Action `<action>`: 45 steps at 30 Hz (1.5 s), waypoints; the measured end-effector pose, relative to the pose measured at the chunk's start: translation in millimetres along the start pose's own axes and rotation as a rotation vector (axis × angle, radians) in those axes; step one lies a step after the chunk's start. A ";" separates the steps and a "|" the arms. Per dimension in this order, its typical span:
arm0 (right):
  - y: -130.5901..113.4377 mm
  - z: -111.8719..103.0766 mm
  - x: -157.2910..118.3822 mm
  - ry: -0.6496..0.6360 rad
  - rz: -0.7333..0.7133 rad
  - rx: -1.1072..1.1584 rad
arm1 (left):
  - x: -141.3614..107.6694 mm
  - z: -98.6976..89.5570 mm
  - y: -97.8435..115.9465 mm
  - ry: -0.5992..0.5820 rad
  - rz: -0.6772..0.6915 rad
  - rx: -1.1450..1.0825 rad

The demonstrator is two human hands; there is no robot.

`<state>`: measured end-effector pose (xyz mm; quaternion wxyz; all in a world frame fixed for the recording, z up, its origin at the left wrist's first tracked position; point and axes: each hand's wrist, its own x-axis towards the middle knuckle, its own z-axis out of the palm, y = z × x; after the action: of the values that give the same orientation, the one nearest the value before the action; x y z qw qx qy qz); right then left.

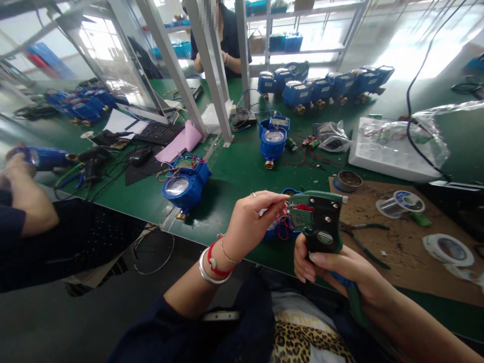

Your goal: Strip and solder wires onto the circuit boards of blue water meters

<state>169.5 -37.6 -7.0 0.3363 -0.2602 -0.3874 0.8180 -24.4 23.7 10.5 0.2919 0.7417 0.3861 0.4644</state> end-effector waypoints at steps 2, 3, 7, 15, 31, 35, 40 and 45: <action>-0.4 0.3 1.3 -0.001 0.004 0.005 | -1.8 -0.5 0.4 -0.007 -0.007 -0.006; -0.5 0.2 2.0 -0.006 0.003 0.009 | -2.6 -0.6 0.4 -0.011 -0.018 -0.007; -0.1 -0.2 3.6 -0.032 -0.001 0.017 | -5.1 0.2 0.0 -0.010 -0.127 -0.107; -2.7 3.1 3.1 -0.043 0.008 0.010 | -5.5 -0.1 0.6 -0.005 -0.162 -0.159; -2.0 6.3 3.9 -0.018 0.053 0.098 | -7.0 3.0 0.0 0.001 -0.295 -0.350; -1.9 6.5 4.3 -0.041 0.056 0.110 | -6.8 2.0 -0.8 0.011 -0.265 -0.301; 0.6 5.6 3.0 -0.033 0.076 0.123 | -6.6 1.8 -2.7 0.008 -0.254 -0.266; 2.4 4.0 3.0 -0.034 0.074 0.141 | -6.7 1.6 -2.7 0.002 -0.249 -0.271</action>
<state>164.0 -38.3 -7.3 0.3164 -0.2360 -0.3247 0.8595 -25.6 19.3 4.6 0.4439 0.6415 0.4094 0.4731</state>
